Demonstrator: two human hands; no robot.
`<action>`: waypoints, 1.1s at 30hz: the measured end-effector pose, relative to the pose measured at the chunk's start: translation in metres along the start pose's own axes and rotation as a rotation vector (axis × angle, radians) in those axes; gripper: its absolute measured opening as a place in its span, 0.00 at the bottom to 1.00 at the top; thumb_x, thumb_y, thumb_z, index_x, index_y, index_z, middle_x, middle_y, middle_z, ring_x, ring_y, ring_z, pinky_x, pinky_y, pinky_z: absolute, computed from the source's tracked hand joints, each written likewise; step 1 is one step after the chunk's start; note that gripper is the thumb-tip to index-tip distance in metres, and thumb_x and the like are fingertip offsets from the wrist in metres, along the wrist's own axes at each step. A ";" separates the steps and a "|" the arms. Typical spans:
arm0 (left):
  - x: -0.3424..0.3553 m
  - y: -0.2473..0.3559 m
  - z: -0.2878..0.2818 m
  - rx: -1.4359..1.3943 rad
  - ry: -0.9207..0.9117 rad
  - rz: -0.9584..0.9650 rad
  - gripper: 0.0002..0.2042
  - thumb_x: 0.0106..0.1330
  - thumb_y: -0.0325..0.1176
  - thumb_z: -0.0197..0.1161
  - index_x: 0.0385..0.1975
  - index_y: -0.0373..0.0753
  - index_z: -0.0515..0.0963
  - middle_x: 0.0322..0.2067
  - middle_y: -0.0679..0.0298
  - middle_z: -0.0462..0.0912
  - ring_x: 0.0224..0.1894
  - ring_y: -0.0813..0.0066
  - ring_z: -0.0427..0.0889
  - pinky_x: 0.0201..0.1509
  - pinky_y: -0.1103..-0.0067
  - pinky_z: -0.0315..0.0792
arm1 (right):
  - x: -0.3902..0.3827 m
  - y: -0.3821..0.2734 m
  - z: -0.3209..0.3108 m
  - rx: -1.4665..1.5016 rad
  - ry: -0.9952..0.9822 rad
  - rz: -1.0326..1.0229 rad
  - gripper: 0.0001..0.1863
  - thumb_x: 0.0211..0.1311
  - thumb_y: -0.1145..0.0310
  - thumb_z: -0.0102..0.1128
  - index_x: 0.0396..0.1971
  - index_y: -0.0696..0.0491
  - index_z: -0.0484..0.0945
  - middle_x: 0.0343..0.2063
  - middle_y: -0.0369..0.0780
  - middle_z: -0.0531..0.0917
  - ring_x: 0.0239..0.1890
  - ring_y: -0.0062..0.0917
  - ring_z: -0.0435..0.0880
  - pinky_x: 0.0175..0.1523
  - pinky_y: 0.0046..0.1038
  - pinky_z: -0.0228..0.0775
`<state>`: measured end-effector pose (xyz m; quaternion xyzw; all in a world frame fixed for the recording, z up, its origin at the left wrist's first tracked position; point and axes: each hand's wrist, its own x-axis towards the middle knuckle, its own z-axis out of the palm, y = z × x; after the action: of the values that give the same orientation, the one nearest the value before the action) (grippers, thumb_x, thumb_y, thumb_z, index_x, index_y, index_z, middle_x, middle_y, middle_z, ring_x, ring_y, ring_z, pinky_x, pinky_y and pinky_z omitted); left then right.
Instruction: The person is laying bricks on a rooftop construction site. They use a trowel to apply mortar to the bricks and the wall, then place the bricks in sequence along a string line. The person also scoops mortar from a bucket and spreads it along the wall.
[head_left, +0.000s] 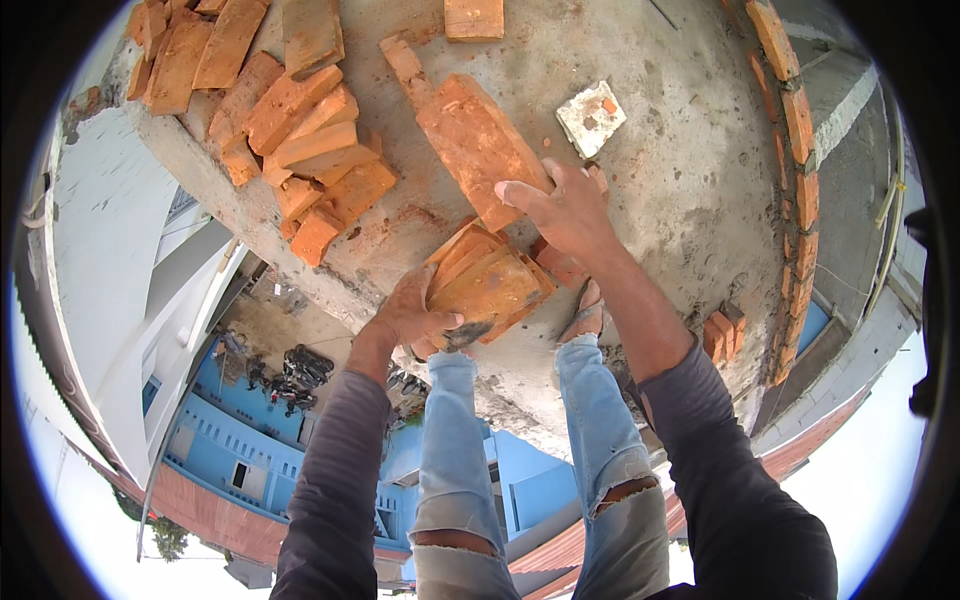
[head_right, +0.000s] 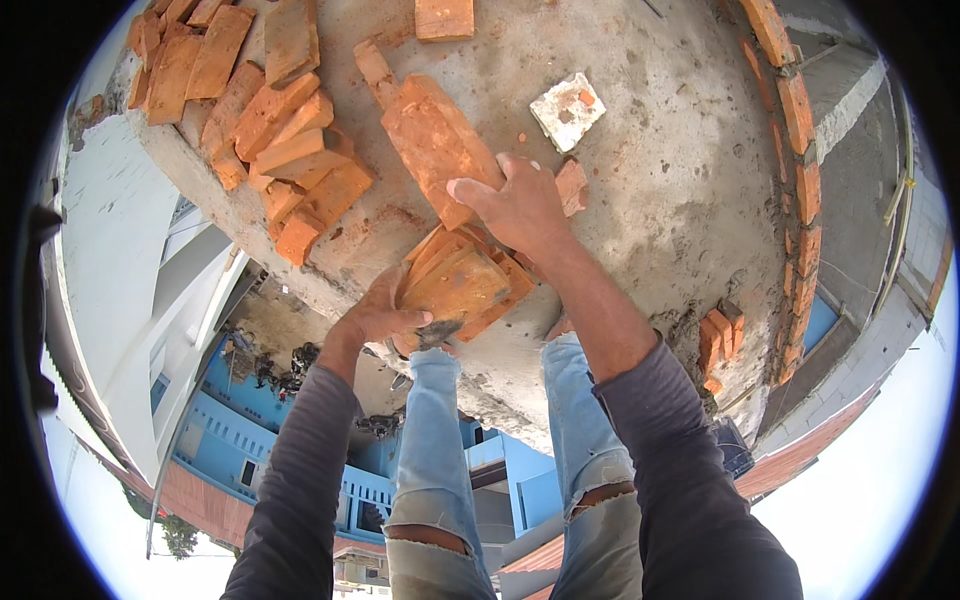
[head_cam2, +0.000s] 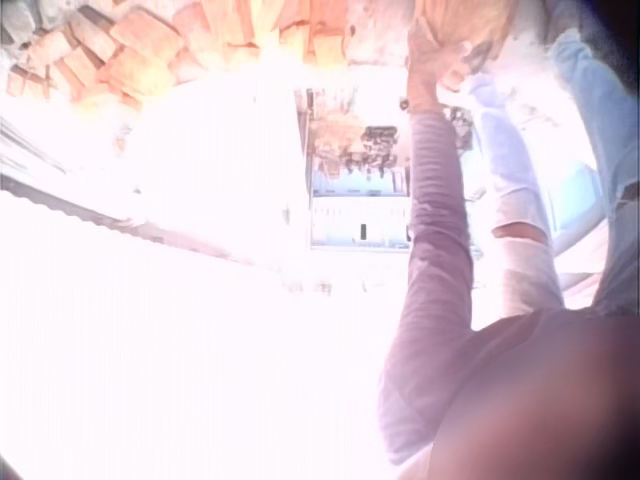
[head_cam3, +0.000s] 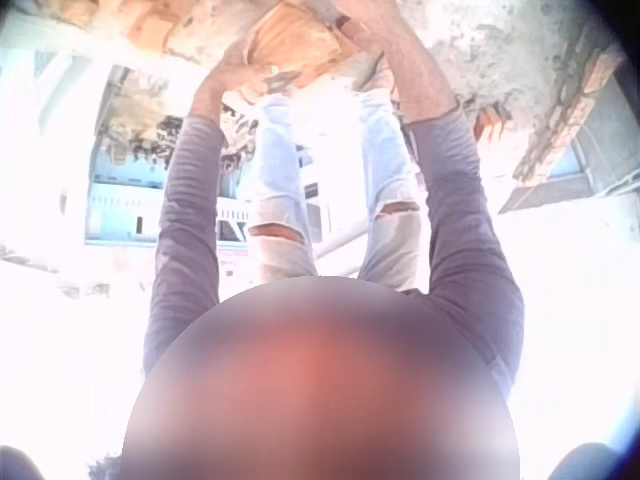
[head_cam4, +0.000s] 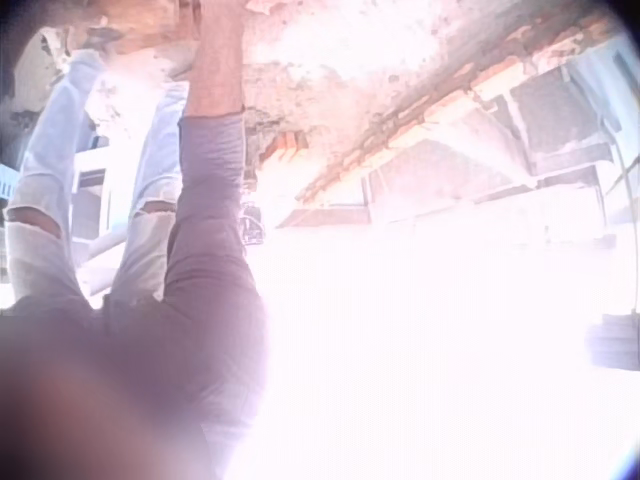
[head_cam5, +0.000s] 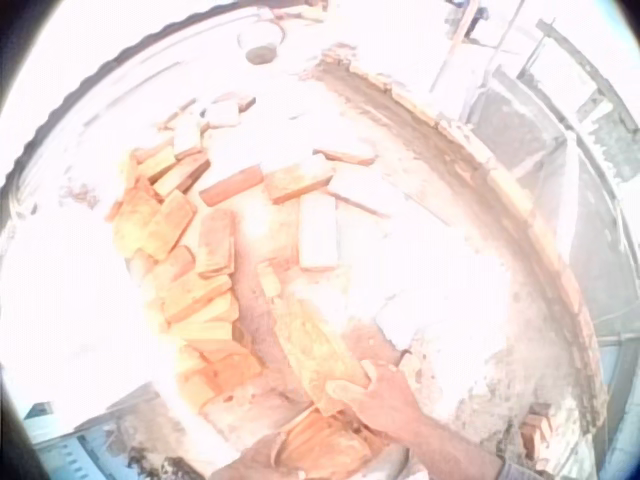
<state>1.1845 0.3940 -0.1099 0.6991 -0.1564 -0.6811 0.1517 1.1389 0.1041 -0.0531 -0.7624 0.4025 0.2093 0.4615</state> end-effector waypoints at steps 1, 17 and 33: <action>0.005 0.002 -0.003 -0.109 -0.027 0.015 0.59 0.51 0.52 0.77 0.78 0.31 0.48 0.75 0.42 0.53 0.79 0.50 0.51 0.82 0.66 0.48 | -0.036 0.029 -0.008 0.233 -0.017 0.113 0.35 0.55 0.47 0.71 0.47 0.67 0.81 0.38 0.52 0.86 0.37 0.36 0.88 0.45 0.36 0.79; 0.076 0.016 0.005 -0.504 0.161 -0.066 0.42 0.72 0.68 0.48 0.71 0.33 0.67 0.68 0.52 0.72 0.69 0.61 0.69 0.73 0.72 0.61 | -0.121 0.211 0.176 1.744 0.387 0.744 0.50 0.67 0.21 0.35 0.74 0.48 0.61 0.73 0.39 0.65 0.73 0.35 0.65 0.75 0.46 0.53; 0.073 0.004 0.044 -0.872 -0.015 -0.045 0.39 0.73 0.70 0.44 0.66 0.40 0.72 0.57 0.57 0.81 0.57 0.67 0.82 0.58 0.71 0.79 | -0.104 0.211 0.180 1.730 0.118 0.673 0.47 0.69 0.23 0.32 0.71 0.47 0.66 0.68 0.39 0.73 0.69 0.31 0.71 0.72 0.39 0.63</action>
<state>1.1419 0.3594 -0.1758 0.5677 0.1599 -0.6917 0.4167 0.9167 0.2518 -0.1821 -0.0055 0.6414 -0.0798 0.7631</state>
